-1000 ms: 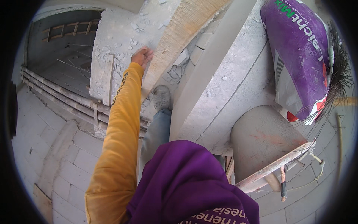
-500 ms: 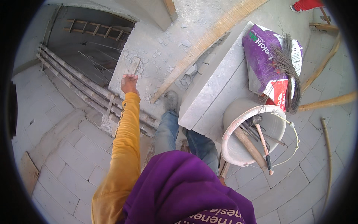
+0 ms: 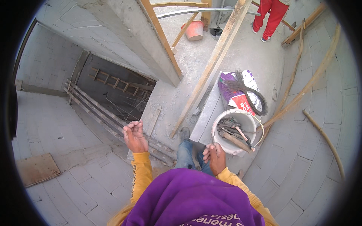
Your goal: The person uses a hammer to drive a nail into a wooden block to secure a white pipe against a cinder block wall, then gathers wire from a bucket and uses pliers to cut a length of wire.
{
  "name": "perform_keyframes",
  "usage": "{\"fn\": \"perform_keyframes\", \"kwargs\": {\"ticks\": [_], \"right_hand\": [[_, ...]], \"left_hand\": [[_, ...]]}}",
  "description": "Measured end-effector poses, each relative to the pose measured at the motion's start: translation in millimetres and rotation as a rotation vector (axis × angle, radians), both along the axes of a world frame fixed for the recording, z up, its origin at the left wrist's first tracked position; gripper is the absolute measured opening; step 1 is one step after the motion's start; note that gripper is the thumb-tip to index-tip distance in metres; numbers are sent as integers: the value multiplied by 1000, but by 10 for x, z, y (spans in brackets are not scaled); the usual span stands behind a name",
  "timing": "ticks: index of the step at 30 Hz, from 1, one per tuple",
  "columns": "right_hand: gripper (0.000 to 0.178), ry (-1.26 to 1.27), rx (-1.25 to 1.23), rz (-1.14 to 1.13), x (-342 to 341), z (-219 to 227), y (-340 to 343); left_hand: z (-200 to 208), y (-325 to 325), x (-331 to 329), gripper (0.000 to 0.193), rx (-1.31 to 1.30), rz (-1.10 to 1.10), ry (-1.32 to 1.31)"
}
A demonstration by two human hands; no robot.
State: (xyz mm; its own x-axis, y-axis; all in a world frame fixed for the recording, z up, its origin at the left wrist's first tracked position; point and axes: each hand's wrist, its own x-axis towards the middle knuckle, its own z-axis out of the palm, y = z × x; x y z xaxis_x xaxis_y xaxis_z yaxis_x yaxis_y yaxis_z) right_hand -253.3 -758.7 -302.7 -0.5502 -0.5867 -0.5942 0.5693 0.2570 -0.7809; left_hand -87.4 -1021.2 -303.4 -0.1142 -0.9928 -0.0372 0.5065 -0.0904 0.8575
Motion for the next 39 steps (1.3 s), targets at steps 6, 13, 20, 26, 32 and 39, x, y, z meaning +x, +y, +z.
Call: {"fn": "perform_keyframes", "kwargs": {"ticks": [6, 13, 20, 26, 32, 39], "right_hand": [[24, -267, -404, -82, -416, 853, -408], [23, -289, -509, -304, -719, 1214, -351], [25, 96, -456, -329, -662, 1511, 376], [27, 174, -391, -255, -185, 1429, 551], [26, 28, -477, -434, 269, 1398, 471], [25, -45, -524, -604, 536, 1374, 590]], "left_hand": [[905, 771, -522, 34, -88, -326, 38], [893, 1661, -642, 33, -232, -870, -82], [950, 1816, -718, 39, 27, -1523, 35], [1182, 1207, -1129, 49, 131, -1494, -77], [1223, 1207, -1533, 44, 174, -1636, -232], [1012, 1530, -1512, 27, 605, -1734, -114]]}}
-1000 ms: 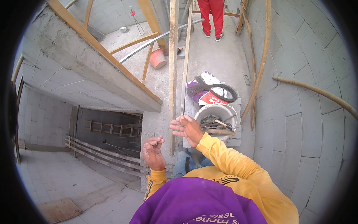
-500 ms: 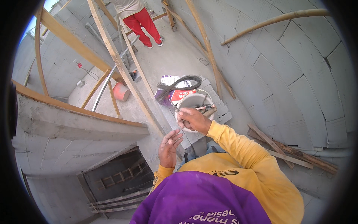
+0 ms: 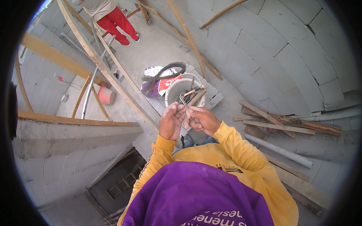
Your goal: The person uses a hammer to drive a nail into a wooden block to secure a white pipe against a cinder block wall, then gathers wire from a bucket and uses pliers to cut a length of wire.
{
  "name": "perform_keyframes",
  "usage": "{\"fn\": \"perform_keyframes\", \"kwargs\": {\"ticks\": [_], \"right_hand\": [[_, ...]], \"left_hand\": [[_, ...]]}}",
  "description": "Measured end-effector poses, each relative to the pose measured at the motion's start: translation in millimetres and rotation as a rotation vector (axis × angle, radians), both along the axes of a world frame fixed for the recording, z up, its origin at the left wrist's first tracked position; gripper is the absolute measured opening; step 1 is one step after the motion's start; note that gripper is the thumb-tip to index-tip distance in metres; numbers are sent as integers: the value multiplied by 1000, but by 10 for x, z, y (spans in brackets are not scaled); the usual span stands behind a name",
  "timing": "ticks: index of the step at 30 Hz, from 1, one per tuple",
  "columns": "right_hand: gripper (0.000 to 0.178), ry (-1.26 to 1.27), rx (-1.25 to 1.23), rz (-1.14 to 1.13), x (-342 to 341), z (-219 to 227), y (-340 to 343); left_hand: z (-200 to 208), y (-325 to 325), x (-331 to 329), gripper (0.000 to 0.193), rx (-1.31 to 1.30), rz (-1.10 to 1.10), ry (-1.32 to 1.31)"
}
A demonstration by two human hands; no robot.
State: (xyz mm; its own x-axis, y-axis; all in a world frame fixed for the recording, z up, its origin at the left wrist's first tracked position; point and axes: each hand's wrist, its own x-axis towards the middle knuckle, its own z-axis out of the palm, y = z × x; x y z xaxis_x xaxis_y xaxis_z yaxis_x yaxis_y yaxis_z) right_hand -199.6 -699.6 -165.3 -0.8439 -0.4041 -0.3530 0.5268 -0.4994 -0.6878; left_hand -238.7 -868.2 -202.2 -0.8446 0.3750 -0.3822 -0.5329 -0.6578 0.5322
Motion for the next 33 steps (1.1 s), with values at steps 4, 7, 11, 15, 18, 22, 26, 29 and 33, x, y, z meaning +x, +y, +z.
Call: {"fn": "perform_keyframes", "kwargs": {"ticks": [4, 7, 11, 15, 18, 22, 26, 29, 33], "right_hand": [[23, -42, -38, -54, 73, -2, 124], [22, -36, 84, -162, 117, -13, 142], [23, 5, 353, -188, 172, -195, 277], [29, 14, 462, -282, 235, -383, 356], [28, 8, 464, -351, 279, -450, 423], [28, 77, 519, -417, 339, -431, 404], [31, 82, 579, -405, 442, -418, 370], [34, 138, 664, -381, 514, -428, 334], [38, 267, 622, -424, 484, -405, 247]], "left_hand": [[-113, 152, -60, 25, 137, -28, -83], [-87, 325, -88, 24, 38, 59, -39], [43, 457, -188, 25, -52, 228, -45], [122, 443, -347, 27, -123, 418, -57], [118, 280, -553, 27, -121, 599, 16], [172, 29, -717, 26, -112, 765, 5], [204, -239, -857, 27, -65, 945, -40], [189, -346, -886, 23, -115, 931, -73], [84, -313, -798, 20, -206, 727, -118]]}}
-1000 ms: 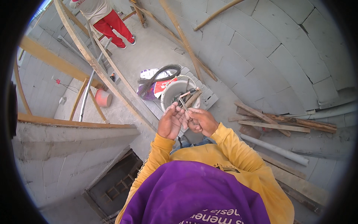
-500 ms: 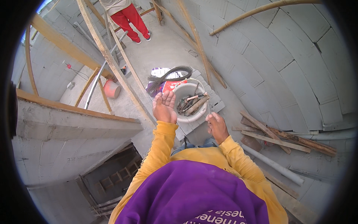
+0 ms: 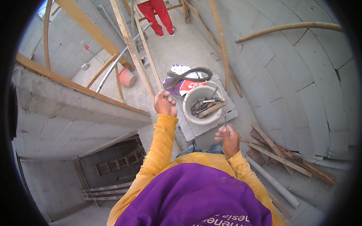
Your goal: The person uses a hammer to drive a nail into a wooden block to secure a white pipe against a cinder block wall, then gathers wire from a bucket and uses pliers to cut a length of wire.
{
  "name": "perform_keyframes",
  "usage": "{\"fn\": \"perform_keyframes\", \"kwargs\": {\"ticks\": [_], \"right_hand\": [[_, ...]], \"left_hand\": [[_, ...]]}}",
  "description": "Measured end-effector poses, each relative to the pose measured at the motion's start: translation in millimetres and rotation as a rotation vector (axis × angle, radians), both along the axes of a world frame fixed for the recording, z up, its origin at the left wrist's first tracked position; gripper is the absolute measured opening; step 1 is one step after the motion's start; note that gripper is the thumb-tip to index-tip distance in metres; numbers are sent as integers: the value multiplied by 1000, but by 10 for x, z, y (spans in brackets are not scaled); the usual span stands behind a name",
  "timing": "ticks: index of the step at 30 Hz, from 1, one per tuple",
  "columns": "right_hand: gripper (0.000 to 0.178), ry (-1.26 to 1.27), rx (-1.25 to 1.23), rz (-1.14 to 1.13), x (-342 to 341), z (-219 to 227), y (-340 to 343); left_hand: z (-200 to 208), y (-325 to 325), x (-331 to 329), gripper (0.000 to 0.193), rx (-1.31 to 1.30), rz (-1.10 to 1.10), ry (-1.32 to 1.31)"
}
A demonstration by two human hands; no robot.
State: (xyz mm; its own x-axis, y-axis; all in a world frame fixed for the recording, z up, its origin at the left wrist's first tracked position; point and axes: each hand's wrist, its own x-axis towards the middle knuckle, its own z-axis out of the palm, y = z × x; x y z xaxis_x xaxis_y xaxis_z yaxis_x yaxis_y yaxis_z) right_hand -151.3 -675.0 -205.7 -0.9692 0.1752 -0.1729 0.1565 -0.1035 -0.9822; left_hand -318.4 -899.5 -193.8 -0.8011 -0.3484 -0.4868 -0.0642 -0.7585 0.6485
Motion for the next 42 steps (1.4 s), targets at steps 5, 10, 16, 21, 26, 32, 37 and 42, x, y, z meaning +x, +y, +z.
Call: {"fn": "perform_keyframes", "kwargs": {"ticks": [5, 10, 16, 21, 26, 32, 37, 42], "right_hand": [[39, 133, 31, 185, -112, 212, -84], [39, 101, 123, 257, -90, 299, -103], [41, 120, 100, 257, -38, 260, -110], [42, 122, 117, 343, -32, 274, -82], [44, 105, 138, 385, 4, 322, -84], [31, 91, 84, 455, 36, 313, -95], [30, 58, 82, 509, 79, 302, -100], [31, -31, -92, 471, 148, 261, -92]], "left_hand": [[-296, 68, 72, 24, -44, -228, -109], [-271, 108, -77, 31, 3, -72, -22], [-254, 57, -143, 35, -22, -88, -57], [-411, 82, -210, 37, -24, -71, -85], [-479, 72, -272, 41, 49, -135, 27], [-406, 201, -253, 40, 114, -253, -6], [-320, 236, -256, 25, 237, -300, 138], [-407, 262, -378, 5, 193, -162, 153]]}}
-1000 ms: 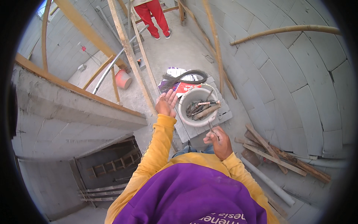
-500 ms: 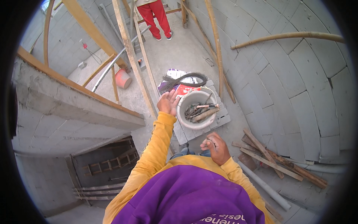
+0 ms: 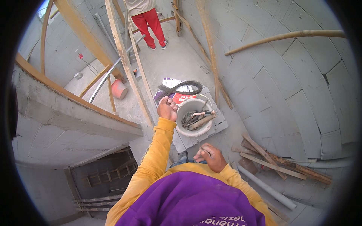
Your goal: The person uses a hammer to drive a nail into a wooden block to secure a white pipe against a cinder block wall, then gathers wire from a bucket and uses pliers to cut a length of wire.
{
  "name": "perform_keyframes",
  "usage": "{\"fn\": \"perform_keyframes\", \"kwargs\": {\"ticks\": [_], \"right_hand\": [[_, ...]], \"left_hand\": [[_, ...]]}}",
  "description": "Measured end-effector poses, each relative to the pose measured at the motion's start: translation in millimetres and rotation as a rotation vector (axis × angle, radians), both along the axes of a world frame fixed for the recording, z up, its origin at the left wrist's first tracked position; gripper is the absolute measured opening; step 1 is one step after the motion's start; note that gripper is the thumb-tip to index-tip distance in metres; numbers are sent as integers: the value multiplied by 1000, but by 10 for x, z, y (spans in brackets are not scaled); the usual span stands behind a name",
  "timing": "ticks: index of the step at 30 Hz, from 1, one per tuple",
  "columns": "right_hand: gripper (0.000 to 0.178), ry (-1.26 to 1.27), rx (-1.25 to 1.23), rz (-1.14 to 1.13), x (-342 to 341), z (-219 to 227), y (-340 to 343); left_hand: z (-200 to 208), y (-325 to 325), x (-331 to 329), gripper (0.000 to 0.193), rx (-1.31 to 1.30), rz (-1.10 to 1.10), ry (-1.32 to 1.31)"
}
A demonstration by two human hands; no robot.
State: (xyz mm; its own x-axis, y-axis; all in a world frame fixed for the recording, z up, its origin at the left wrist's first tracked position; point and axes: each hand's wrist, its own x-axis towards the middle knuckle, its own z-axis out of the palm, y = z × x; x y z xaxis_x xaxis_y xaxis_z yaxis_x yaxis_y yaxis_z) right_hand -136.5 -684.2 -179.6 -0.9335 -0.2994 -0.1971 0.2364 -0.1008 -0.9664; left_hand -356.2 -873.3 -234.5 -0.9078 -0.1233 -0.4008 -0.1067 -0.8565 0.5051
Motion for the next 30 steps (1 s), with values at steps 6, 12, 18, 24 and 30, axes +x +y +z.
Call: {"fn": "perform_keyframes", "kwargs": {"ticks": [6, 12, 18, 24, 30], "right_hand": [[26, -152, -326, -99, -46, -53, -46], [11, -168, -848, -470, -172, -58, 236], [10, -157, -1027, -560, -362, 120, 299], [18, -221, -499, -556, -273, -127, 408], [25, -90, 314, -474, -50, -502, 567]], "left_hand": [[1, -84, -183, 29, 162, 219, -137], [55, -449, -297, 32, 95, 236, -153], [-152, -352, -113, 34, 76, 151, -111], [-191, -382, 79, 25, 95, 110, -144], [-448, -411, 560, 11, 14, 62, -157]]}}
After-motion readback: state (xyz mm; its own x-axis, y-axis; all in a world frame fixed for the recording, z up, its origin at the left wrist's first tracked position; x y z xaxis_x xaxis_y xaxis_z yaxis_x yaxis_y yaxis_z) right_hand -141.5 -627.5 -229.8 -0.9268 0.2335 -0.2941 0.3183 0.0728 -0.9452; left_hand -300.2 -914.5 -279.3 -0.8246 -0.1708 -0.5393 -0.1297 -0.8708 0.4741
